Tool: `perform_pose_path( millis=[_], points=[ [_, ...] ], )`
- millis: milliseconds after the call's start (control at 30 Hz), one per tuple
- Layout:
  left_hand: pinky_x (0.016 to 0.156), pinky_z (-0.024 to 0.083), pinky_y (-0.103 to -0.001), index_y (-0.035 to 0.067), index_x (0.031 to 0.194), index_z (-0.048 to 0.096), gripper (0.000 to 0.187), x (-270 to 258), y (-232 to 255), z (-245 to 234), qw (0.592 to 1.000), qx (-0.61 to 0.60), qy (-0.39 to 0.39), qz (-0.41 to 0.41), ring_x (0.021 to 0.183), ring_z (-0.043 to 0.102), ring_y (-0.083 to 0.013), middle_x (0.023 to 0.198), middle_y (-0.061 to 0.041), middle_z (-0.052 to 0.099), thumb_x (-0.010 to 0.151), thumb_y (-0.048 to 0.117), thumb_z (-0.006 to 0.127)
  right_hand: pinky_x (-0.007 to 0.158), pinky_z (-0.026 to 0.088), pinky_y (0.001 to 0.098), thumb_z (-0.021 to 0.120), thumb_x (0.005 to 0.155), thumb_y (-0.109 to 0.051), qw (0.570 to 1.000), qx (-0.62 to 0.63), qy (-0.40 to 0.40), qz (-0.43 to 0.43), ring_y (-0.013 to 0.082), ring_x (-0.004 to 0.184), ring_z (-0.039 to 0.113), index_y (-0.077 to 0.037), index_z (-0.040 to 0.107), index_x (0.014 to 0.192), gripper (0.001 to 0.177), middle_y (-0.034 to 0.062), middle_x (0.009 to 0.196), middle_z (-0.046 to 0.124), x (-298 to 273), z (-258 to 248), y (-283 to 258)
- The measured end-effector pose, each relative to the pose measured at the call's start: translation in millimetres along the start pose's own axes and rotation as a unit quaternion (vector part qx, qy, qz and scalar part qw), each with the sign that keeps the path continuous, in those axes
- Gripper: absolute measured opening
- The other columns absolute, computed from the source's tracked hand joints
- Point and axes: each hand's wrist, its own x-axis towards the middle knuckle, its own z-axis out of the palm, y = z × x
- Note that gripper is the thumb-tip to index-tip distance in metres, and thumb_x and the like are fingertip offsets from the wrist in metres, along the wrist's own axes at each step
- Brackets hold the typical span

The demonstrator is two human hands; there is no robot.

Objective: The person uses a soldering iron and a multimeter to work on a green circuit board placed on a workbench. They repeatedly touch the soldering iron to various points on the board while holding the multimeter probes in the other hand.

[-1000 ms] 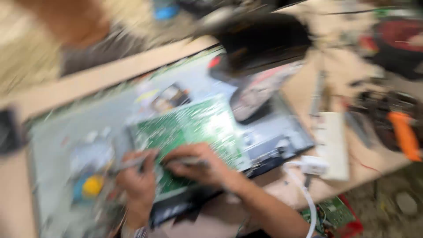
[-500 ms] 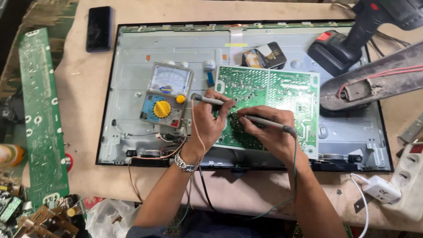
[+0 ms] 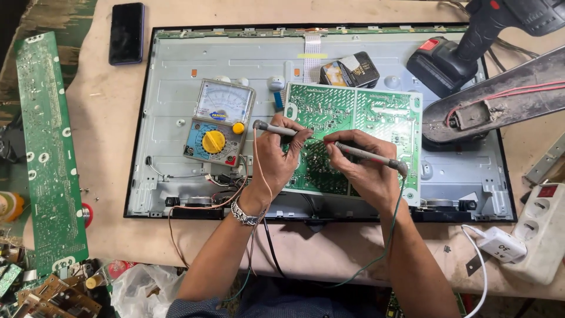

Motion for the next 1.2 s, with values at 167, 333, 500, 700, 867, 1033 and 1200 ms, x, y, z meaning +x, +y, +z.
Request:
perform_pose_path(
  millis=[167, 333, 500, 700, 867, 1033, 1200],
  points=[
    [0.074, 0.061, -0.035, 0.01, 0.093, 0.062, 0.022, -2, 0, -2, 1.0, -0.001, -0.006, -0.02, 0.085, 0.076, -0.0314, 0.086, -0.015, 0.075, 0.099, 0.028, 0.072, 0.072, 0.058, 0.0356, 0.073, 0.094, -0.007, 0.999, -0.035, 0.022, 0.008, 0.0173, 0.076, 0.069, -0.005, 0.081, 0.102, 0.011, 0.0171, 0.08, 0.075, 0, 0, -6],
    [0.074, 0.062, -0.037, 0.009, 0.093, 0.062, 0.021, 0, 4, -2, 1.0, -0.003, -0.005, -0.02, 0.086, 0.076, -0.0332, 0.087, -0.016, 0.075, 0.1, 0.027, 0.071, 0.069, 0.059, 0.038, 0.078, 0.094, -0.011, 0.999, -0.032, -0.005, -0.033, 0.0194, 0.077, 0.071, -0.007, 0.082, 0.102, 0.01, 0.018, 0.08, 0.076, 0, 3, -3],
    [0.073, 0.061, -0.036, 0.009, 0.093, 0.062, 0.021, -2, 2, 0, 1.0, 0.0, -0.006, -0.023, 0.083, 0.076, -0.0321, 0.086, -0.016, 0.075, 0.1, 0.027, 0.071, 0.068, 0.058, 0.0427, 0.075, 0.096, -0.009, 0.998, -0.035, -0.019, -0.056, 0.0279, 0.083, 0.075, -0.006, 0.08, 0.106, 0.012, 0.0213, 0.084, 0.077, -2, 3, 0],
    [0.071, 0.062, -0.037, 0.011, 0.095, 0.062, 0.025, -1, 5, 0, 0.999, 0.005, 0.006, -0.034, 0.082, 0.076, -0.0311, 0.084, -0.014, 0.074, 0.098, 0.034, 0.071, 0.065, 0.058, 0.0445, 0.074, 0.096, -0.007, 0.997, -0.013, -0.045, -0.067, 0.0324, 0.077, 0.076, -0.004, 0.08, 0.105, 0.011, 0.0224, 0.083, 0.076, 4, 4, -4],
    [0.07, 0.062, -0.04, 0.01, 0.093, 0.063, 0.023, 0, 8, 0, 1.0, 0.009, 0.009, -0.023, 0.081, 0.075, -0.0354, 0.083, -0.014, 0.074, 0.097, 0.03, 0.072, 0.068, 0.059, 0.035, 0.076, 0.093, -0.003, 0.998, -0.024, -0.036, -0.052, 0.018, 0.074, 0.072, -0.005, 0.081, 0.098, 0.007, 0.0171, 0.079, 0.076, 4, 4, -1],
    [0.071, 0.062, -0.038, 0.011, 0.093, 0.063, 0.022, -1, 4, 1, 1.0, 0.015, 0.01, -0.011, 0.08, 0.075, -0.0326, 0.082, -0.012, 0.074, 0.096, 0.031, 0.073, 0.069, 0.058, 0.0353, 0.075, 0.094, -0.003, 0.998, -0.008, -0.036, -0.05, 0.0161, 0.075, 0.07, -0.004, 0.08, 0.1, 0.008, 0.0174, 0.08, 0.076, 4, 5, -2],
    [0.072, 0.061, -0.04, 0.013, 0.095, 0.064, 0.021, -2, 2, 2, 0.999, 0.038, 0.001, -0.006, 0.081, 0.075, -0.0325, 0.083, -0.011, 0.074, 0.097, 0.033, 0.072, 0.067, 0.059, 0.0399, 0.073, 0.094, -0.001, 0.997, -0.014, -0.025, -0.066, 0.0252, 0.075, 0.074, -0.002, 0.08, 0.103, 0.011, 0.0201, 0.081, 0.076, 3, 2, -3]
  ],
)
